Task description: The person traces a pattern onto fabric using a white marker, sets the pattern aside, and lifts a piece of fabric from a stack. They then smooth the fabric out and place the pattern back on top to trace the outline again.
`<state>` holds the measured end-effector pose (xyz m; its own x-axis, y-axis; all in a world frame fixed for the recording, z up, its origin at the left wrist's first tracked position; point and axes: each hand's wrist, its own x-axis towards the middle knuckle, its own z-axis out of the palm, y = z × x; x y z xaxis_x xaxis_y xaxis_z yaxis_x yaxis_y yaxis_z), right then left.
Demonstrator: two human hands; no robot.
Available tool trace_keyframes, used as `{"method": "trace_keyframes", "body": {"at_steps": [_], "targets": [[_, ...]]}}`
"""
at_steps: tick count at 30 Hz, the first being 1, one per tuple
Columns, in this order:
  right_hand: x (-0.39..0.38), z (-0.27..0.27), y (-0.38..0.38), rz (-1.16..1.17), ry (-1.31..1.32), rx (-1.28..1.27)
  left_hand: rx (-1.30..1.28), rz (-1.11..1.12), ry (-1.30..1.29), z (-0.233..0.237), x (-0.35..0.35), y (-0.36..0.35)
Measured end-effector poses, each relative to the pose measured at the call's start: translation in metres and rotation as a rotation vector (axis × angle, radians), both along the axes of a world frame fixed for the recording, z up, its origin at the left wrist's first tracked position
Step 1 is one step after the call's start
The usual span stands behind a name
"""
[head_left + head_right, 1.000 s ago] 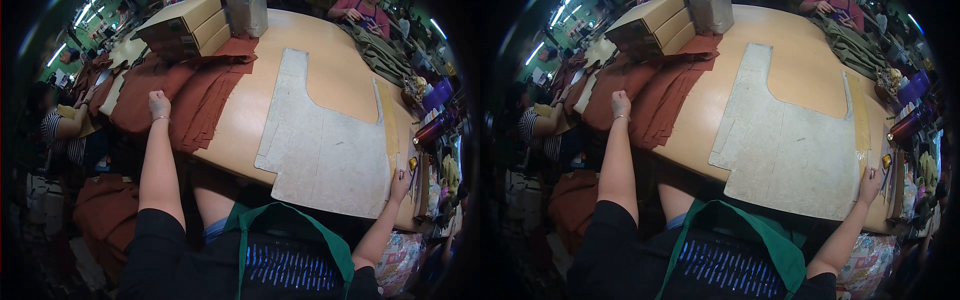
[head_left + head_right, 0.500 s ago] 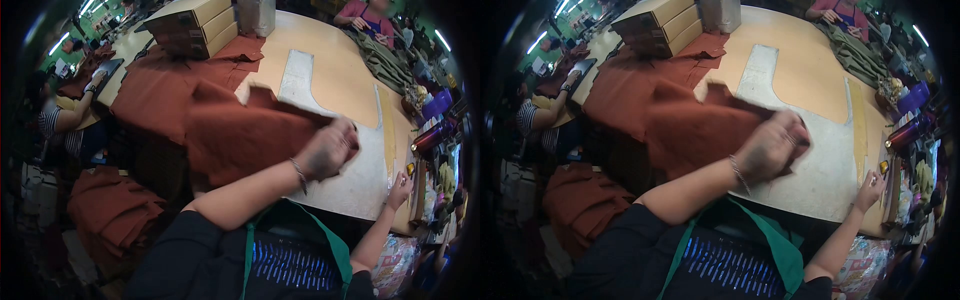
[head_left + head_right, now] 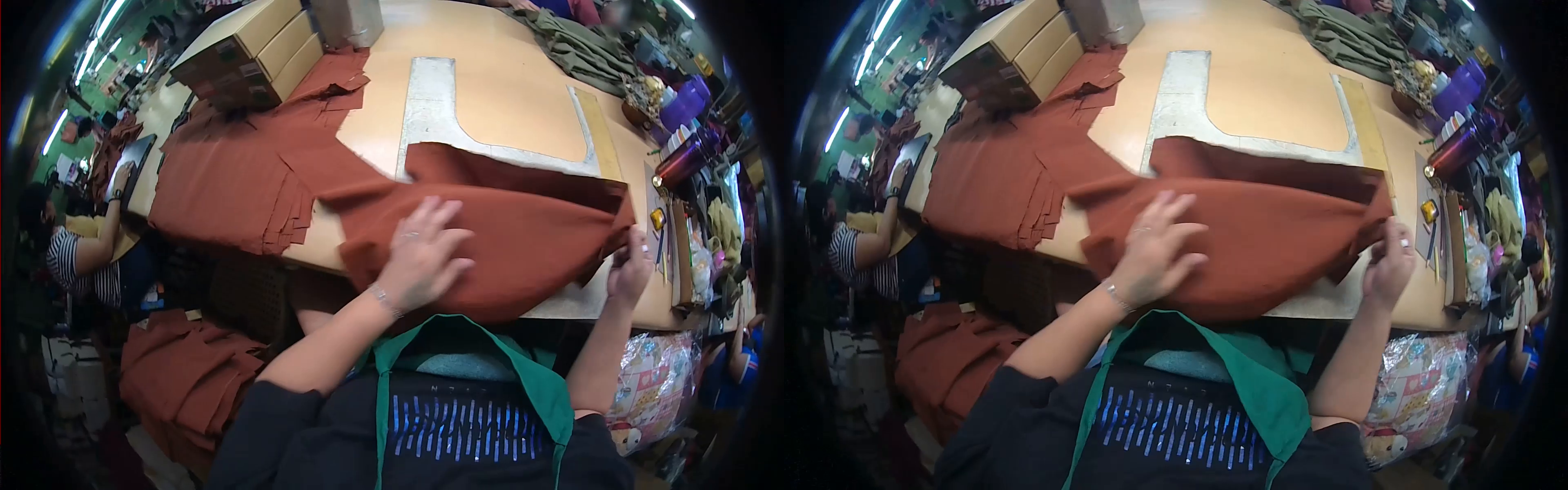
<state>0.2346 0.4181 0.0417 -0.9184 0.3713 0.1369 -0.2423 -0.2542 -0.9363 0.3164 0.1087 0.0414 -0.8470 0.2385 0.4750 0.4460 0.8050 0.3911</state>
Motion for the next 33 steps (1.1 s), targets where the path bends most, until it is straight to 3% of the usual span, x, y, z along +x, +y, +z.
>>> {"method": "trace_keyframes", "body": {"at_steps": [2,4,9,10,15,21,24,26,27,33], "targets": [[-0.008,-0.004,0.028,-0.149,0.018,0.108,-0.012,0.232,0.078,-0.013,0.024,-0.03],[-0.005,-0.013,0.049,-0.236,-0.04,0.245,0.203,0.363,-0.04,-0.049,0.052,-0.064],[0.002,-0.032,0.064,-0.198,-0.149,0.352,0.313,0.27,-0.222,-0.038,0.073,-0.071],[-0.001,-0.033,0.063,-0.176,-0.154,0.337,0.221,0.282,-0.201,-0.033,0.069,-0.066],[-0.002,-0.037,0.069,-0.186,-0.213,0.531,-0.117,0.423,-0.091,-0.019,0.028,-0.029],[0.0,-0.044,0.074,-0.166,-0.215,0.588,-0.03,0.51,-0.032,-0.032,-0.047,-0.033],[0.002,-0.046,0.066,-0.126,-0.109,0.589,0.21,0.314,-0.123,-0.044,-0.092,-0.046],[0.006,-0.041,0.065,-0.105,-0.199,0.675,0.281,0.321,0.116,-0.026,-0.111,-0.049],[0.006,-0.042,0.064,-0.104,-0.188,0.674,0.254,0.378,0.103,-0.014,-0.115,-0.052],[0.015,-0.028,0.039,-0.286,-0.243,0.861,0.055,0.635,-0.466,0.011,-0.076,-0.068]]}}
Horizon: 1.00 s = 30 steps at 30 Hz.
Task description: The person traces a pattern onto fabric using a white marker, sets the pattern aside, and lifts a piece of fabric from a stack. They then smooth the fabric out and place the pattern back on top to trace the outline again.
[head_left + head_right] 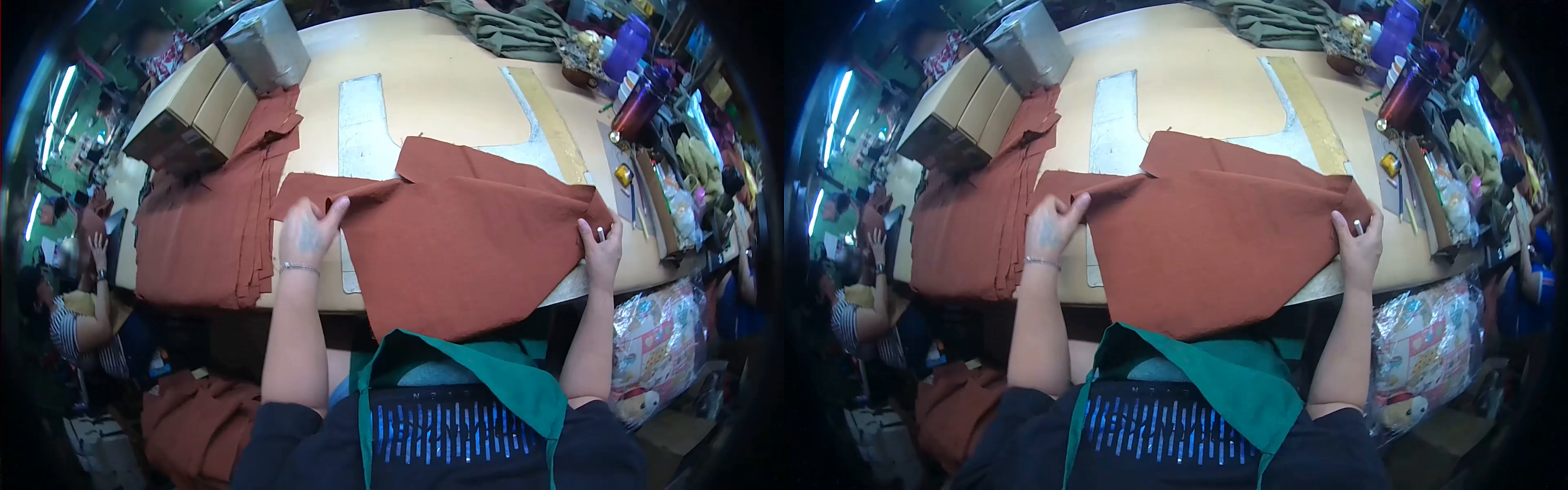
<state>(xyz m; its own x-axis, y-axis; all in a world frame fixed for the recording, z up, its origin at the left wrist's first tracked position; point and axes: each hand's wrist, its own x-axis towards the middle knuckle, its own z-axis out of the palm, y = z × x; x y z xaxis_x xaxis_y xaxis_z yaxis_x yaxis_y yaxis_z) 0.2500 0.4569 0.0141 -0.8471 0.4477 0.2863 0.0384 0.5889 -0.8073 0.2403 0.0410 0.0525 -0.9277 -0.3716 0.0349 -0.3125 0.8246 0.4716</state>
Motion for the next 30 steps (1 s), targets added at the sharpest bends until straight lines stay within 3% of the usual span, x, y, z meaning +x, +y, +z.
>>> {"method": "trace_keyframes", "body": {"at_steps": [1,3,5,9,13,16,18,20,21,23,26,29,30], "targets": [[0.0,0.0,-0.003,-0.022,0.019,0.025,0.143,-0.007,-0.107,-0.009,0.002,0.0],[-0.003,-0.001,-0.007,-0.047,0.054,0.091,0.115,-0.212,0.194,-0.038,0.004,0.005],[-0.003,-0.003,-0.007,-0.043,0.006,0.109,0.012,-0.247,0.337,-0.047,-0.001,0.01],[-0.005,-0.01,-0.001,-0.028,0.008,0.169,0.003,-0.336,0.521,-0.029,-0.029,0.027],[-0.005,-0.016,0.003,-0.008,0.053,0.225,0.223,-0.316,0.871,0.017,-0.065,0.028],[-0.002,-0.015,0.002,0.011,0.028,0.077,0.353,-0.235,0.772,0.03,-0.074,0.019],[-0.004,-0.024,0.007,0.028,0.102,0.102,0.346,-0.17,0.717,-0.013,-0.08,0.001],[-0.008,-0.032,0.014,0.053,0.128,0.079,0.564,-0.058,0.407,-0.027,-0.05,0.007],[-0.009,-0.033,0.017,0.069,0.112,0.045,0.793,0.022,0.143,-0.021,-0.025,0.02],[-0.006,-0.032,0.012,0.058,0.083,0.011,0.728,-0.015,0.162,-0.025,0.007,0.032],[-0.003,-0.016,0.004,-0.003,0.027,0.064,0.266,-0.183,-0.079,-0.028,0.024,0.034],[-0.009,-0.026,0.014,-0.053,-0.052,0.134,-0.197,-0.127,0.169,-0.019,0.032,0.042],[-0.015,-0.032,0.02,-0.046,0.003,0.209,-0.163,-0.121,0.179,-0.02,0.03,0.041]]}}
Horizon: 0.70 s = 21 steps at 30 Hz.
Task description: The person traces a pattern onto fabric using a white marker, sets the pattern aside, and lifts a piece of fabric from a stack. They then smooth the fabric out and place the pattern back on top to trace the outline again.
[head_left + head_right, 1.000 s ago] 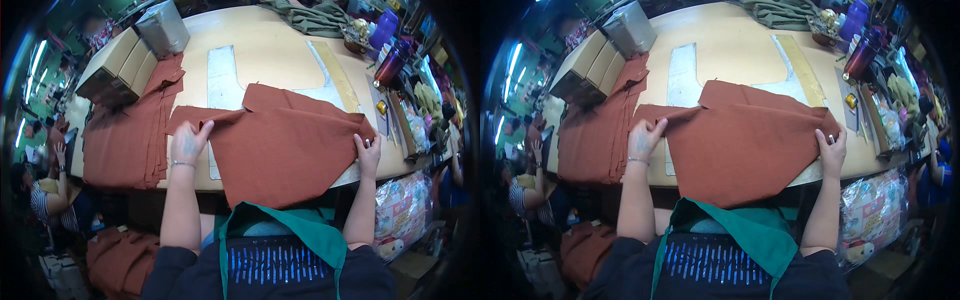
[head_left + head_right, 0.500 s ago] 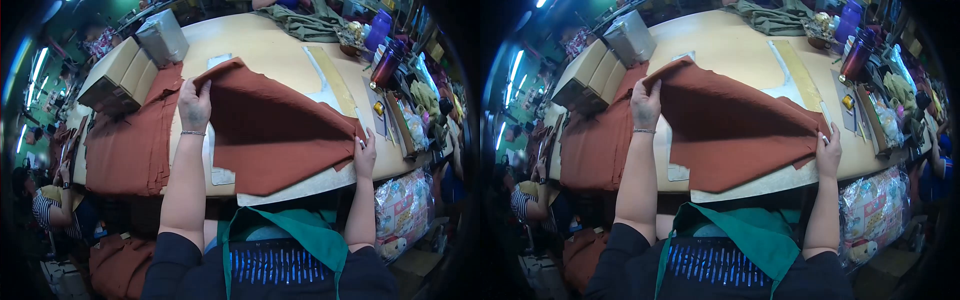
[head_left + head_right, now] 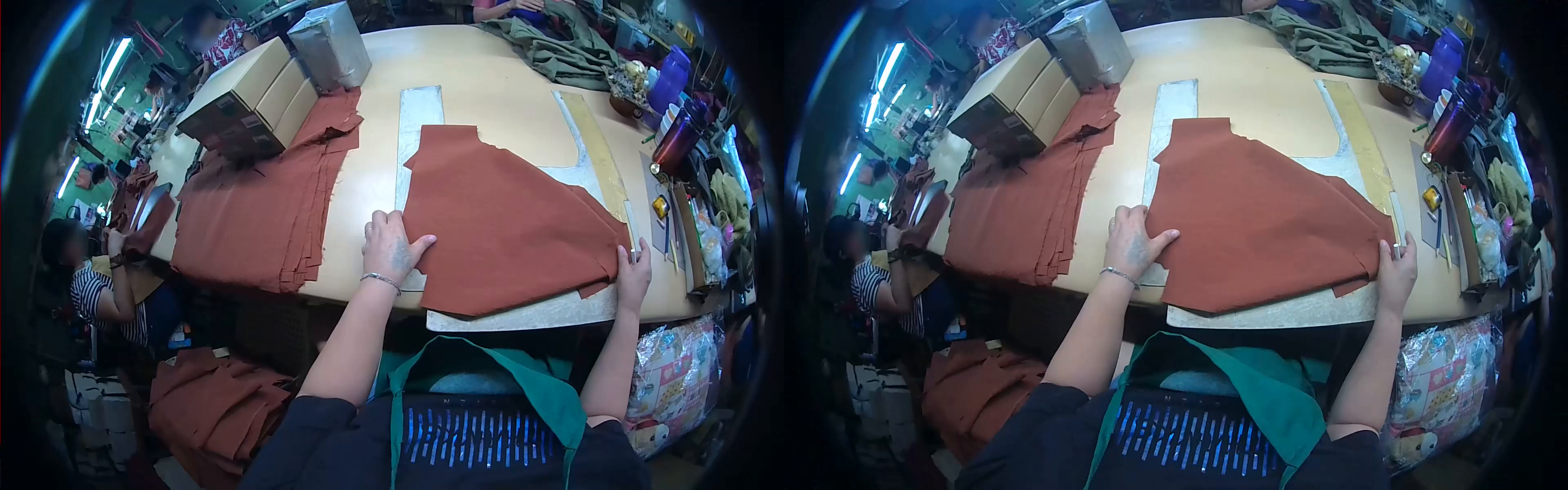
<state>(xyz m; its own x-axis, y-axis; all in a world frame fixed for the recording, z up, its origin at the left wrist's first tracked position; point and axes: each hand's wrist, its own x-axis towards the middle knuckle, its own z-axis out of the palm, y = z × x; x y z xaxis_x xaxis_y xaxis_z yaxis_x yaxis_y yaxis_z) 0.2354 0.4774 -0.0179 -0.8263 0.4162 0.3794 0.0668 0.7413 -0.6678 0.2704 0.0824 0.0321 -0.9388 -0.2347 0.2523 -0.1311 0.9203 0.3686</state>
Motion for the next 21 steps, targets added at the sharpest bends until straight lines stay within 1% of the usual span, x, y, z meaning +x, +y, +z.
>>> {"method": "trace_keyframes", "body": {"at_steps": [2,5,6,8,9,10,11,13,14,16,18,21], "targets": [[-0.011,-0.01,0.011,0.019,0.101,0.15,0.067,-0.001,0.013,-0.011,-0.009,-0.005],[-0.014,0.017,0.009,0.024,-0.163,0.047,0.147,-0.021,-0.045,-0.023,-0.019,-0.015],[-0.016,0.016,0.012,0.023,-0.163,0.03,0.166,-0.025,-0.06,-0.027,-0.021,-0.019],[-0.019,0.003,0.027,0.166,-0.117,-0.277,0.211,-0.028,-0.087,-0.034,-0.024,-0.023],[-0.019,-0.002,0.031,0.237,-0.099,-0.428,0.174,-0.032,-0.01,-0.036,-0.023,-0.023],[-0.008,0.017,0.016,0.259,-0.139,-0.688,0.136,-0.038,0.063,-0.039,-0.021,-0.022],[-0.001,0.025,0.009,0.241,-0.127,-0.796,0.098,-0.047,0.136,-0.042,-0.02,-0.022],[0.009,0.032,0.005,0.193,-0.101,-1.011,0.448,-0.044,0.018,-0.046,-0.025,-0.035],[0.012,0.026,0.012,0.237,-0.097,-1.023,0.621,-0.044,-0.045,-0.048,-0.026,-0.044],[0.017,0.015,0.026,0.324,-0.092,-1.047,1.078,-0.046,-0.073,-0.039,-0.018,-0.06],[0.021,0.014,0.025,0.327,-0.11,-0.975,1.494,-0.063,-0.075,-0.025,-0.007,-0.062],[0.019,0.017,0.004,0.34,-0.111,-0.816,1.25,0.174,-0.067,-0.012,0.004,-0.05]]}}
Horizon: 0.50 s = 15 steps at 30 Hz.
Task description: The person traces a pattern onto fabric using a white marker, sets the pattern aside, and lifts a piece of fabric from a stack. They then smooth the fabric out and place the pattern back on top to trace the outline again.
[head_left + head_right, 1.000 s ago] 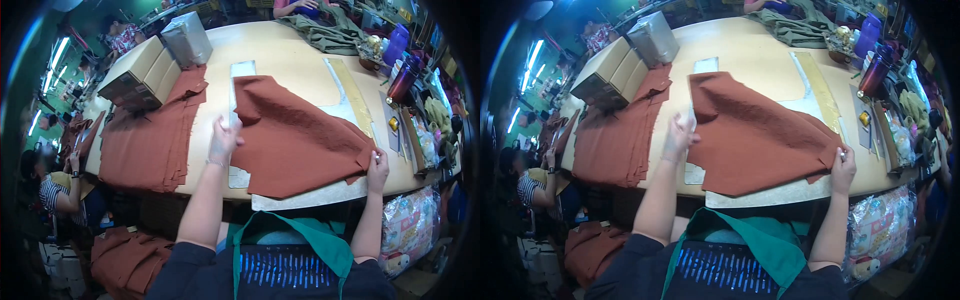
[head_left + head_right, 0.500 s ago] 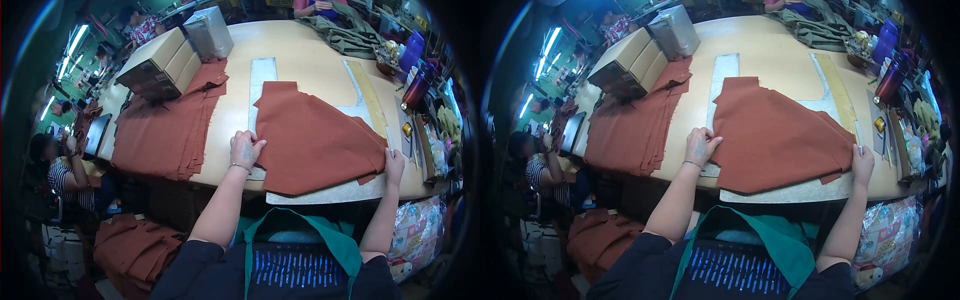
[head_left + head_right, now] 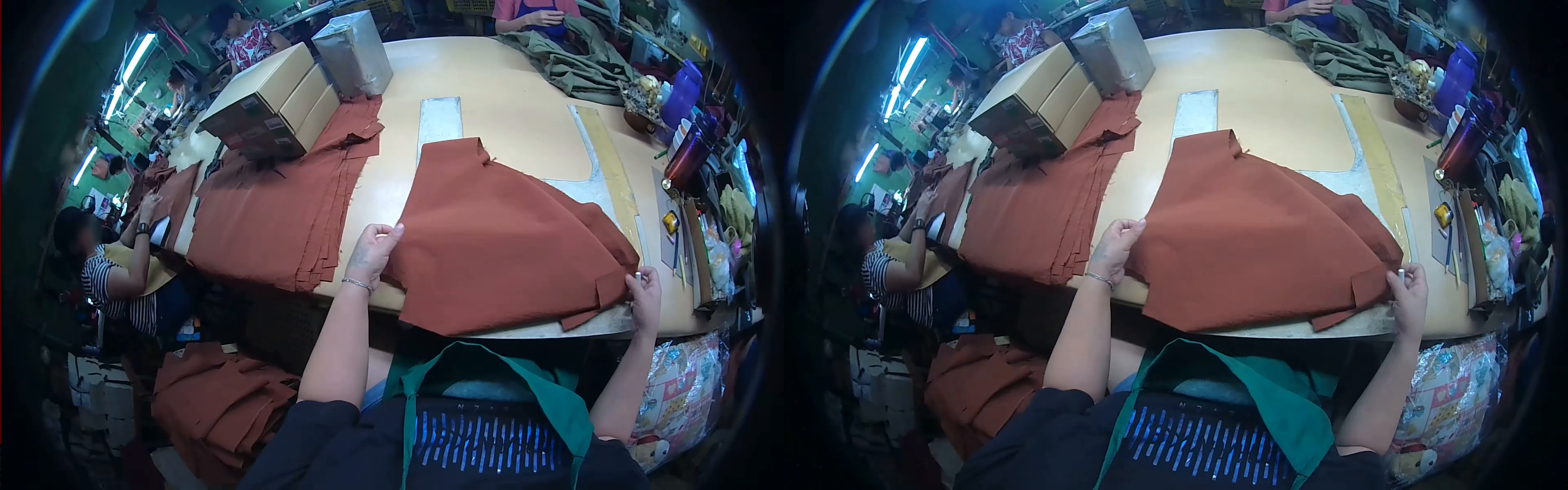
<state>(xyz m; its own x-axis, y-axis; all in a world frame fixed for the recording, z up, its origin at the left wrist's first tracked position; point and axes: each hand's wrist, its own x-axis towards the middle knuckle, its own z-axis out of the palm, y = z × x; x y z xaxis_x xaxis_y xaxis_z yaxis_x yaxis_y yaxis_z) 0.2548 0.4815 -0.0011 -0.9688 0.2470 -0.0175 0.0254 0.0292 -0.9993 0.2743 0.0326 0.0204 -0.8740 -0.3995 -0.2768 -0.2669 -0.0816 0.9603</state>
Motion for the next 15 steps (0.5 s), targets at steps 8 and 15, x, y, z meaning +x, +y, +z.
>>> {"method": "trace_keyframes", "body": {"at_steps": [8,15], "targets": [[-0.027,0.015,-0.007,-0.014,-0.224,1.11,-0.716,-0.471,-0.236,0.018,0.014,-0.004],[0.001,0.028,0.021,0.04,-0.086,-0.222,0.081,-0.619,0.128,0.045,0.048,-0.022]]}}
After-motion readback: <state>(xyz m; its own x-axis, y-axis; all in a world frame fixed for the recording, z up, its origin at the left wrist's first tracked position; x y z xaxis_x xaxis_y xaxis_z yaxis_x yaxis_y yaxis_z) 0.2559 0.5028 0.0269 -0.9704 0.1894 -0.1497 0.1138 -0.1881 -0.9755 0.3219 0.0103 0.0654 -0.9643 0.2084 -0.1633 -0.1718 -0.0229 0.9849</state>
